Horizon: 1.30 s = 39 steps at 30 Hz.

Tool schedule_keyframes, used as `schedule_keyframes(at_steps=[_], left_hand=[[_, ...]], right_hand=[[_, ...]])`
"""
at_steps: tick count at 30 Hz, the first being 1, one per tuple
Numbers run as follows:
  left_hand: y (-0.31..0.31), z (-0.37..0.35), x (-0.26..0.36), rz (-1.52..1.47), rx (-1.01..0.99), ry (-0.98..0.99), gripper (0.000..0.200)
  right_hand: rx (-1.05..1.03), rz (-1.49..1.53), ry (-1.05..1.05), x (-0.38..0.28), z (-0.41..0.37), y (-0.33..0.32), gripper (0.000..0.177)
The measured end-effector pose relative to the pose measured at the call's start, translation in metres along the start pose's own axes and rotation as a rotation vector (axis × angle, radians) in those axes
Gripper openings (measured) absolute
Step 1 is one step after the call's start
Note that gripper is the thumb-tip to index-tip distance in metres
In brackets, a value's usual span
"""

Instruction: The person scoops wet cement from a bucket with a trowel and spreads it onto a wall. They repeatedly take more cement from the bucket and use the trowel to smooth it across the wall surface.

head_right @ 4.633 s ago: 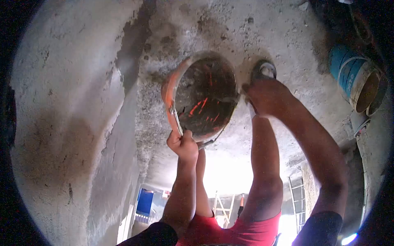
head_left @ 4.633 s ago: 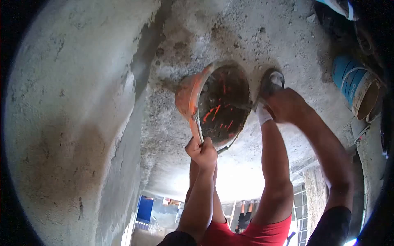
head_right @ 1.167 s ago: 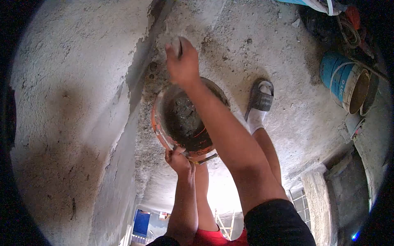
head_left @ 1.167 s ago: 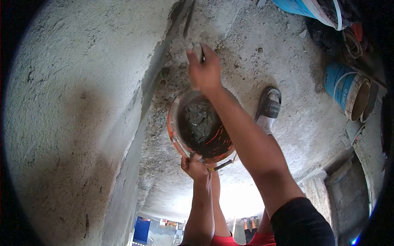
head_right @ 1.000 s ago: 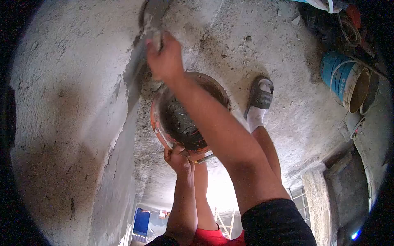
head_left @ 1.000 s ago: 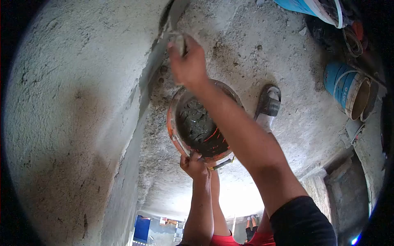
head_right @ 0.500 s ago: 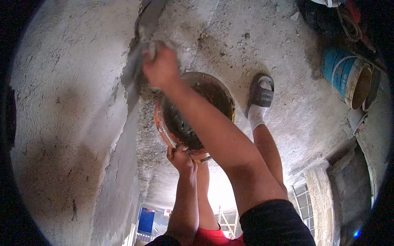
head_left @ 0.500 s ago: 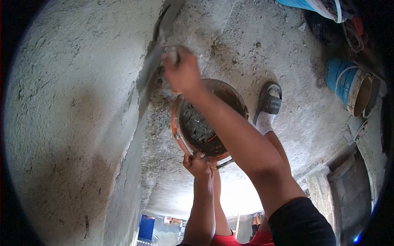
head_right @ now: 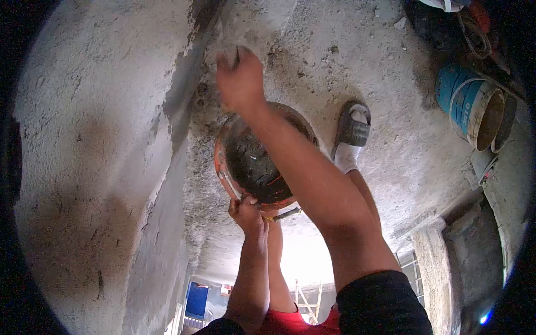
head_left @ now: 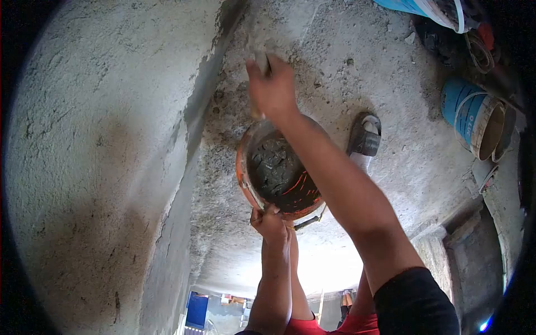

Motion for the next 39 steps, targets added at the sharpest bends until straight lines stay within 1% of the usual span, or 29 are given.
schedule_keyframes(at_steps=[1, 2, 3, 4, 5, 6, 8, 9, 11, 12, 14, 16, 18, 19, 21, 23, 25, 26, 28, 29, 31, 33, 35, 36, 38, 39], left_hand=[[0.004, -0.002, 0.004, 0.002, 0.003, 0.001, 0.044], [0.007, -0.005, 0.006, 0.032, 0.019, -0.007, 0.044], [0.008, -0.008, 0.007, 0.062, 0.035, -0.016, 0.044], [0.008, -0.009, 0.007, 0.063, 0.032, -0.019, 0.044], [0.008, -0.01, 0.008, 0.057, 0.013, -0.016, 0.043], [0.01, -0.011, 0.008, 0.049, -0.008, -0.009, 0.042], [0.016, -0.013, 0.009, 0.004, -0.035, -0.006, 0.041], [0.017, -0.014, 0.009, -0.04, -0.05, -0.005, 0.041], [0.018, -0.013, 0.006, -0.032, -0.041, 0.007, 0.039], [0.014, -0.013, 0.006, -0.016, -0.023, 0.014, 0.037], [0.009, -0.01, 0.004, 0.011, -0.009, 0.023, 0.033], [0.007, -0.005, 0.002, 0.056, -0.002, 0.036, 0.026], [0.008, -0.005, 0.003, 0.052, 0.006, 0.015, 0.026], [0.006, -0.007, 0.003, 0.05, 0.015, -0.014, 0.026], [0.007, -0.008, 0.007, 0.076, 0.036, -0.027, 0.029], [0.009, -0.01, 0.008, 0.093, 0.048, -0.042, 0.033], [0.011, -0.008, 0.007, -0.006, 0.013, -0.027, 0.041], [0.013, -0.011, 0.008, -0.006, 0.009, -0.031, 0.041], [0.016, -0.012, 0.012, -0.027, 0.01, -0.042, 0.045], [0.014, -0.009, 0.011, -0.026, 0.014, -0.039, 0.045], [0.004, 0.0, 0.004, 0.057, 0.044, 0.042, 0.044], [-0.005, 0.006, 0.0, 0.07, 0.018, 0.042, 0.044], [-0.004, 0.006, -0.002, 0.079, -0.021, 0.042, 0.044], [-0.001, 0.004, 0.001, 0.045, -0.025, 0.041, 0.043], [0.003, 0.001, 0.005, 0.01, -0.023, 0.039, 0.042], [0.003, -0.001, 0.006, 0.035, 0.001, 0.019, 0.039]], right_hand=[[-0.034, 0.076, 0.075, -0.013, 0.016, 0.004, 0.026], [-0.034, 0.075, 0.078, -0.006, 0.017, 0.02, 0.026], [-0.007, -0.007, -0.001, 0.003, 0.014, 0.043, 0.025], [0.023, -0.091, -0.085, -0.002, 0.014, 0.05, 0.025], [-0.051, -0.037, -0.042, -0.005, 0.003, 0.047, 0.023], [-0.123, 0.02, -0.002, -0.024, -0.018, 0.04, 0.022], [-0.164, 0.251, -0.082, -0.045, -0.062, 0.019, 0.022], [-0.164, 0.25, -0.084, -0.047, -0.079, 0.011, 0.022], [-0.102, 0.275, -0.035, -0.038, -0.1, -0.001, 0.025], [-0.102, 0.28, -0.027, -0.03, -0.096, -0.004, 0.025], [-0.007, 0.045, -0.028, -0.002, -0.06, -0.007, 0.027], [0.004, 0.064, 0.088, 0.017, -0.01, -0.005, 0.029], [-0.019, -0.04, -0.21, 0.044, 0.034, 0.007, 0.026], [-0.019, -0.039, -0.206, 0.027, 0.036, 0.009, 0.026], [-0.089, 0.13, -0.033, -0.008, 0.037, 0.018, 0.026], [-0.098, 0.073, -0.224, -0.023, 0.007, 0.021, 0.027], [-0.142, 0.181, -0.268, -0.06, -0.033, 0.004, 0.03], [-0.141, 0.176, -0.269, -0.06, -0.049, -0.001, 0.03], [-0.083, 0.195, -0.436, -0.051, -0.069, -0.009, 0.033], [-0.083, 0.199, -0.434, -0.046, -0.068, -0.014, 0.033], [-0.064, 0.094, -0.085, -0.036, -0.05, -0.022, 0.027], [-0.002, -0.101, -0.169, 0.002, -0.008, -0.015, 0.023], [-0.116, -0.046, -0.045, 0.03, 0.024, -0.001, 0.026], [-0.111, -0.047, -0.039, 0.027, 0.021, 0.011, 0.026], [-0.09, 0.123, -0.046, 0.015, 0.012, 0.041, 0.025], [-0.07, 0.132, -0.104, -0.003, -0.003, 0.039, 0.026]])
Point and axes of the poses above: each hand's wrist, its own z-axis towards the middle knuckle, its own y-axis out of the palm, x = y × z, the point moved 1 cm from there along z, towards the middle knuckle, and after that the axes turned 11 degrees about -y, right-handed, at the moved point
